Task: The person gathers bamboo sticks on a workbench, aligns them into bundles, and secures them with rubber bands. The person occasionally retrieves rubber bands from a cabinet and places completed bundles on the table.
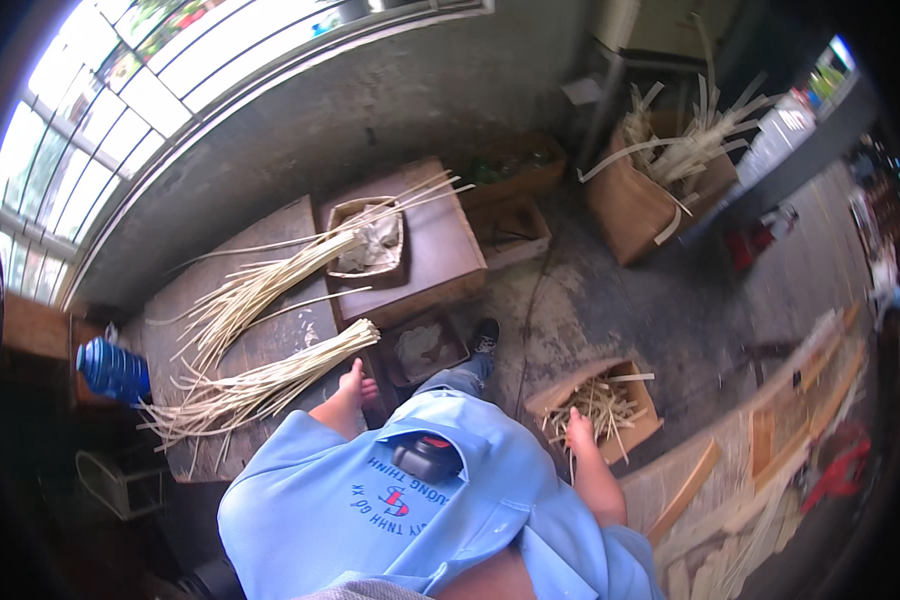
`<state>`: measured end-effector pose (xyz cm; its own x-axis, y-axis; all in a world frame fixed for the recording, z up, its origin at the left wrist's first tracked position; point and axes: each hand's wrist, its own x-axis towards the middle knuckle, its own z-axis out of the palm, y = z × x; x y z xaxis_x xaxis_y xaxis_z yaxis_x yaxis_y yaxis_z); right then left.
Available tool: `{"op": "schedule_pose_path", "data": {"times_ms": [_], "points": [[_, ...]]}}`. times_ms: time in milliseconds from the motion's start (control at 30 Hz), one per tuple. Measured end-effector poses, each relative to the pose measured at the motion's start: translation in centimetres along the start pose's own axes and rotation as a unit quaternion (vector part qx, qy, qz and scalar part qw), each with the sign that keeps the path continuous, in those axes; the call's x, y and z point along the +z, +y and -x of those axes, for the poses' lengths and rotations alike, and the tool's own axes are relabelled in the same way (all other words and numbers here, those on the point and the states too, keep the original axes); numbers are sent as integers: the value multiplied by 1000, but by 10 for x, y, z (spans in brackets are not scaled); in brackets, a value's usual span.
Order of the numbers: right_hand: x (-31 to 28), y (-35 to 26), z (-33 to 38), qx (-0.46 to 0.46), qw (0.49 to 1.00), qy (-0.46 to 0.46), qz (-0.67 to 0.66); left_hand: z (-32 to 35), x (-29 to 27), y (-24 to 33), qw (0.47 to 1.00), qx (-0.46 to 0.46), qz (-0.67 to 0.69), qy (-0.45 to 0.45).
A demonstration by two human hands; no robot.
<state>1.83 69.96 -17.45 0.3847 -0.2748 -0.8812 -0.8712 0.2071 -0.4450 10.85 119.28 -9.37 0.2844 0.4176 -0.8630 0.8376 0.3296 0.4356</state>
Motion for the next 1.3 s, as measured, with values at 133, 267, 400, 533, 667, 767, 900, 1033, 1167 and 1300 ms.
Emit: {"op": "schedule_pose_path", "data": {"times_ms": [133, 267, 400, 533, 667, 767, 900, 1033, 1167, 1300], "points": [[-17, -48, -28, -30, 988, 21, 148, -38, -1, 52, 972, -32, 209, 99], [-33, -122, -45, -114, 965, 23, 235, -67, 13, 82, 874, -88, 420, 227], [-22, -217, -63, -90, 963, 24, 251, -98, 26, 89, 737, -60, 580, 342], [8, -311, -83, -101, 960, 49, 257, -105, 16, 80, 692, 7, 676, 253], [56, -370, -90, -210, 937, 15, 279, -97, 11, 85, 666, 116, 725, 134], [89, -391, -95, -253, 920, -37, 297, -84, -4, 92, 649, 178, 735, 81], [96, -396, -113, -293, 895, -59, 332, -52, -24, 121, 605, 298, 738, -7], [67, -392, -138, -277, 911, -31, 303, 0, -30, 164, 612, 451, 649, 12], [4, -380, -161, -205, 946, -14, 253, 61, -26, 213, 518, 575, 624, -107], [-75, -365, -198, -353, 870, 89, 333, 133, 12, 260, 390, 626, 631, -240]]}}
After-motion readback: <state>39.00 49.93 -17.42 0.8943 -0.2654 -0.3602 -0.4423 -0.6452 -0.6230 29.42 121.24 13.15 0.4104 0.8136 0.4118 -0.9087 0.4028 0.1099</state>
